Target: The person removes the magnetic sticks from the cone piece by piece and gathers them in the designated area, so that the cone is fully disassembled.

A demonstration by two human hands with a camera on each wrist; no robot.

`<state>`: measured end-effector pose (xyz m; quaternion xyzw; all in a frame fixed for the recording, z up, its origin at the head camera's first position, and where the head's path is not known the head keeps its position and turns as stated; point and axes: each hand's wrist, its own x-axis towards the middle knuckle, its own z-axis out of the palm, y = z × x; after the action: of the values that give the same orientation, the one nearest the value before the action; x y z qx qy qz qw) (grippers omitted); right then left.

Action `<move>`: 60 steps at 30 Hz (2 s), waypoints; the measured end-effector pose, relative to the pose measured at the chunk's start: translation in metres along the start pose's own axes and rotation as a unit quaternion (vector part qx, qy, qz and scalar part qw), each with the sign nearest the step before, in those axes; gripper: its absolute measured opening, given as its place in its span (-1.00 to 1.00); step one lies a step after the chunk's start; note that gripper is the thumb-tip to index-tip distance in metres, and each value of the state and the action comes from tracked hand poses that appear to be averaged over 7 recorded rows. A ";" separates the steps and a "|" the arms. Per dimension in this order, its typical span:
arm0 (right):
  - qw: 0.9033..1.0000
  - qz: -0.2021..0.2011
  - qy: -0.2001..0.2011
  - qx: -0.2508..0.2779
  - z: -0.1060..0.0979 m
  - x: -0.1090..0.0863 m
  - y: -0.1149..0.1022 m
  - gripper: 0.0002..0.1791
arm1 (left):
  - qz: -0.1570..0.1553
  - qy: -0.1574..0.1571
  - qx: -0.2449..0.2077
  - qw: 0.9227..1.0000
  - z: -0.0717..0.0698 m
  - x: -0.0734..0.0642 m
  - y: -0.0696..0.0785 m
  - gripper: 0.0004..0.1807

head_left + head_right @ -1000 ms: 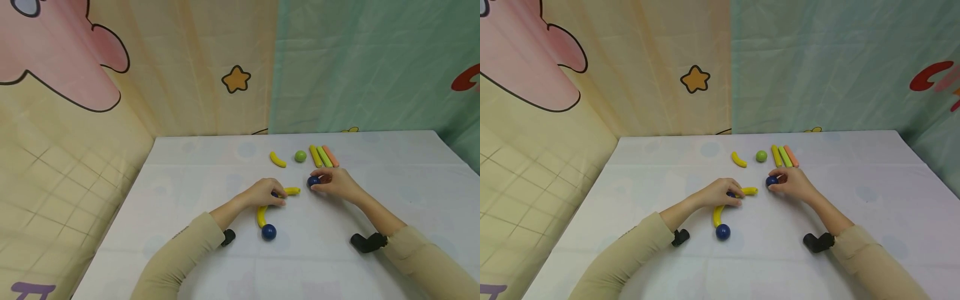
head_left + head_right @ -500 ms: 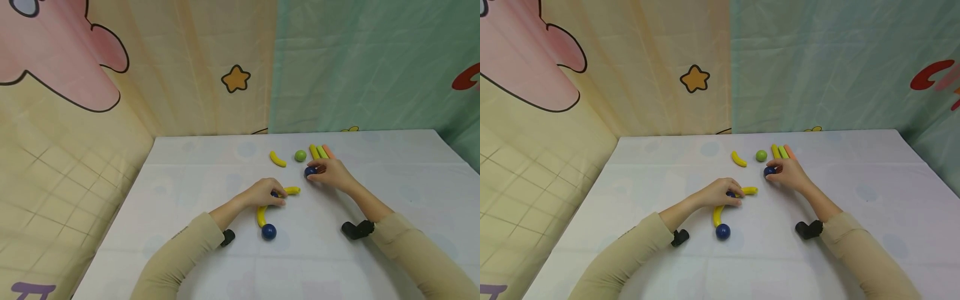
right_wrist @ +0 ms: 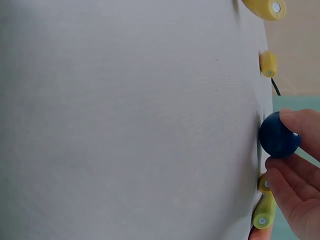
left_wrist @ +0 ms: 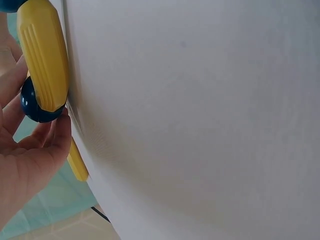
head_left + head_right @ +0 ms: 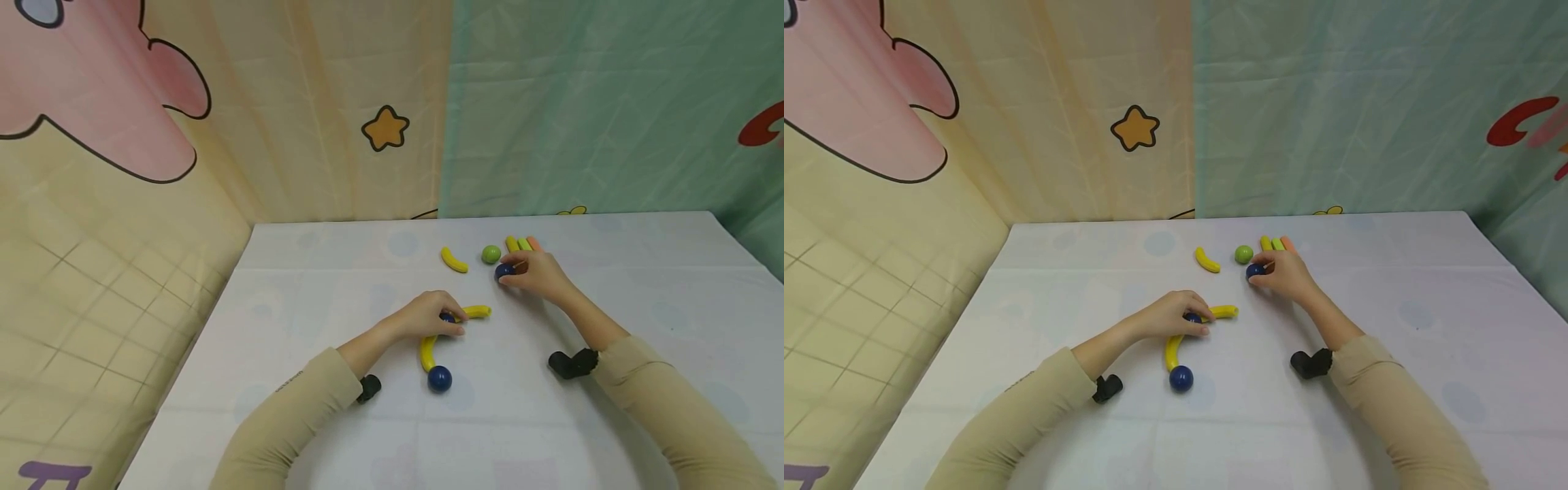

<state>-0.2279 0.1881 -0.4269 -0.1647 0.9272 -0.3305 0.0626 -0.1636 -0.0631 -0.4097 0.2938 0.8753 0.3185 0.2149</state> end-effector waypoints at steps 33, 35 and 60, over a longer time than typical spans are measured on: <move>1.000 0.006 0.003 0.020 0.000 0.002 -0.004 -0.58 | -0.009 0.009 -0.019 1.000 -0.002 -0.013 -0.005 -0.70; 1.000 0.007 0.002 0.023 0.000 0.002 -0.004 -0.57 | -0.009 0.010 -0.019 1.000 -0.002 -0.013 -0.005 -0.70; 0.999 -0.002 0.007 0.032 -0.010 -0.007 -0.001 -0.53 | -0.014 0.024 -0.043 0.999 -0.004 -0.017 -0.006 -0.72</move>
<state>-0.2230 0.1958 -0.4178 -0.1623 0.9164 -0.3609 0.0609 -0.1551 -0.0797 -0.4077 0.2641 0.8698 0.3594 0.2111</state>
